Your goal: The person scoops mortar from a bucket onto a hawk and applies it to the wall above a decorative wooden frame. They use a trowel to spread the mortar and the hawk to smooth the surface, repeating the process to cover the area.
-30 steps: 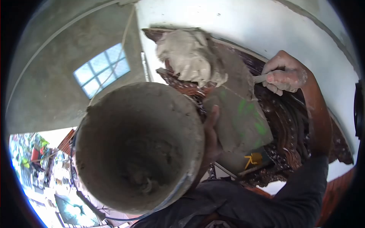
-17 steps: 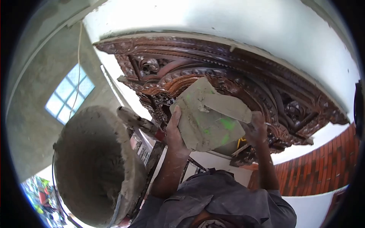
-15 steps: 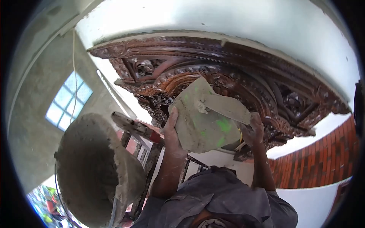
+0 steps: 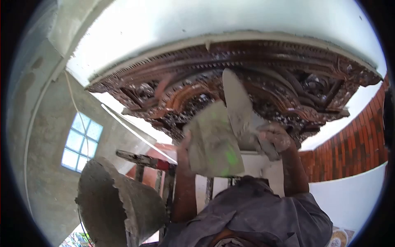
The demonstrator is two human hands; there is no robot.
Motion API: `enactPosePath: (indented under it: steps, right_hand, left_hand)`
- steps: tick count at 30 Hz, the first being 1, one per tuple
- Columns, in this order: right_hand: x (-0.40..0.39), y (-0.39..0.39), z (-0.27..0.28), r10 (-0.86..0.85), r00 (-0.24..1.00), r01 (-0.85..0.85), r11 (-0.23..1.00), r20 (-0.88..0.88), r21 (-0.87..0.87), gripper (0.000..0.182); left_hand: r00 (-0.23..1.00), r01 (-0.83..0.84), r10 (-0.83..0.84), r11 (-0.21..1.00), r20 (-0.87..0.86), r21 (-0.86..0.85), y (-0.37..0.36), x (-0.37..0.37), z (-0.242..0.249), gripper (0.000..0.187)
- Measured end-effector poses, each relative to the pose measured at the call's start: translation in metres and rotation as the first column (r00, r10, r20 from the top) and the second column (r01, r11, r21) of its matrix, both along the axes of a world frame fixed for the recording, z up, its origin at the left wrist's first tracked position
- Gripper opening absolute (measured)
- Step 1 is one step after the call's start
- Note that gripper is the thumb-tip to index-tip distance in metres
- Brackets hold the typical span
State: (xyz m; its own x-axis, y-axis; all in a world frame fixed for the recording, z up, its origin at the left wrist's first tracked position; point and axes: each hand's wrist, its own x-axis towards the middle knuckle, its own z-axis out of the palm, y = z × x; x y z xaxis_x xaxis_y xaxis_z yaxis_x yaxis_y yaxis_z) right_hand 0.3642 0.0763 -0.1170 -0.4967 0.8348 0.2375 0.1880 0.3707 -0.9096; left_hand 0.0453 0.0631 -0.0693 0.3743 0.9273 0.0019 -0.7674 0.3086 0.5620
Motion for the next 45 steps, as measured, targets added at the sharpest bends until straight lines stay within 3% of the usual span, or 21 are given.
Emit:
enactPosePath:
  steps: [5,6,7,8,10,11,12,13,15,17,20,26,27,28,30,32,33,35,38,42,45]
  right_hand:
    - [0.046,0.051,-0.199,-0.076,0.996,0.084,0.811,-0.038,0.58,0.023]
    - [0.063,0.044,-0.186,-0.005,0.999,-0.001,0.983,0.038,0.182,0.021]
    - [0.08,0.037,-0.174,0.009,0.994,0.017,0.972,0.113,-0.233,0.018]
    - [0.067,0.021,-0.118,0.046,0.998,-0.014,0.869,0.053,-0.495,0.016]
    - [0.04,-0.002,-0.058,-0.092,0.992,0.124,0.868,0.09,-0.48,0.014]
    - [0.032,-0.012,-0.044,-0.26,0.956,0.282,0.942,0.134,-0.181,0.014]
    - [0.026,-0.018,-0.036,-0.381,0.915,0.376,0.924,0.131,0.063,0.015]
    - [0.02,-0.023,-0.028,-0.525,0.844,0.474,0.827,0.113,0.301,0.015]
    - [0.012,-0.026,-0.009,-0.698,0.714,0.542,0.601,0.055,0.588,0.017]
    - [-0.003,-0.036,0.048,-0.64,0.734,0.501,0.736,0.226,0.456,0.017]
    - [-0.034,-0.035,0.071,-0.659,0.748,0.58,0.706,0.079,0.405,0.019]
    - [-0.072,-0.026,0.091,-0.617,0.781,0.469,0.682,0.097,0.561,0.021]
    - [-0.072,-0.019,0.088,-0.572,0.814,0.424,0.706,0.103,0.567,0.021]
    - [-0.076,-0.009,0.081,-0.542,0.84,0.445,0.662,-0.025,0.603,0.02]
    - [-0.083,0.012,0.072,-0.435,0.858,0.496,0.565,-0.274,0.659,0.018]
    - [-0.094,0.008,0.112,-0.524,0.843,0.441,0.549,-0.119,0.71,0.017]
    - [-0.098,0.011,0.132,-0.569,0.821,0.413,0.539,-0.044,0.735,0.017]
    - [-0.103,0.033,0.158,-0.629,0.77,0.436,0.39,-0.111,0.811,0.018]
    - [-0.105,0.082,0.203,-0.74,0.653,0.428,0.187,-0.16,0.884,0.024]
    - [-0.112,0.15,0.282,-0.834,0.542,0.336,0.105,-0.101,0.936,0.037]
    - [-0.107,0.209,0.33,-0.93,0.368,0.269,0.1,-0.006,0.958,0.044]
  left_hand:
    - [0.976,-0.1,0.105,0.994,-0.192,0.038,-0.008,-0.016,-0.021,0.06]
    - [0.994,-0.069,0.075,0.995,-0.084,0.075,-0.005,-0.016,-0.009,0.06]
    - [0.999,-0.037,0.035,0.994,0.022,0.107,-0.007,-0.019,0.003,0.06]
    - [0.992,-0.008,-0.009,0.991,0.129,0.136,-0.008,-0.022,0.009,0.06]
    - [0.983,-0.159,0.144,0.978,0.114,0.136,-0.005,-0.022,0.012,0.06]
    - [0.968,-0.24,0.228,0.965,0.109,0.11,-0.003,-0.02,0.011,0.06]
    - [0.946,-0.315,0.307,0.946,0.099,0.078,0.0,-0.018,0.008,0.06]
    - [0.933,-0.353,0.337,0.926,0.127,0.132,0.009,-0.016,0.003,0.059]
    - [0.891,-0.452,0.441,0.879,0.107,0.149,0.018,-0.012,0.003,0.061]
    - [0.888,-0.46,0.444,0.869,0.122,0.185,0.028,-0.014,0.006,0.061]
    - [0.81,-0.58,0.58,0.772,0.085,0.259,0.035,-0.008,0.018,0.063]
    - [0.685,-0.693,0.728,0.639,0.031,0.334,0.048,-0.013,-0.004,0.065]
    - [0.616,-0.701,0.787,0.562,-0.025,0.439,0.05,-0.015,-0.009,0.061]
    - [0.534,-0.69,0.842,0.483,-0.071,0.539,0.051,-0.017,-0.017,0.057]
    - [0.529,-0.67,0.846,0.464,-0.065,0.579,0.048,-0.02,-0.017,0.055]
    - [0.682,-0.652,0.73,0.588,0.033,0.479,0.038,-0.026,-0.003,0.06]
    - [0.639,-0.656,0.769,0.562,-0.025,0.504,0.037,-0.029,-0.01,0.06]
    - [0.539,-0.657,0.83,0.519,-0.14,0.547,0.037,-0.029,-0.025,0.059]
    - [0.592,-0.639,0.789,0.583,-0.163,0.501,0.032,-0.02,0.008,0.059]
    - [0.69,-0.68,0.723,0.667,-0.042,0.306,0.029,-0.032,0.031,0.057]
    - [0.701,-0.682,0.712,0.686,-0.042,0.255,0.029,-0.033,0.035,0.056]
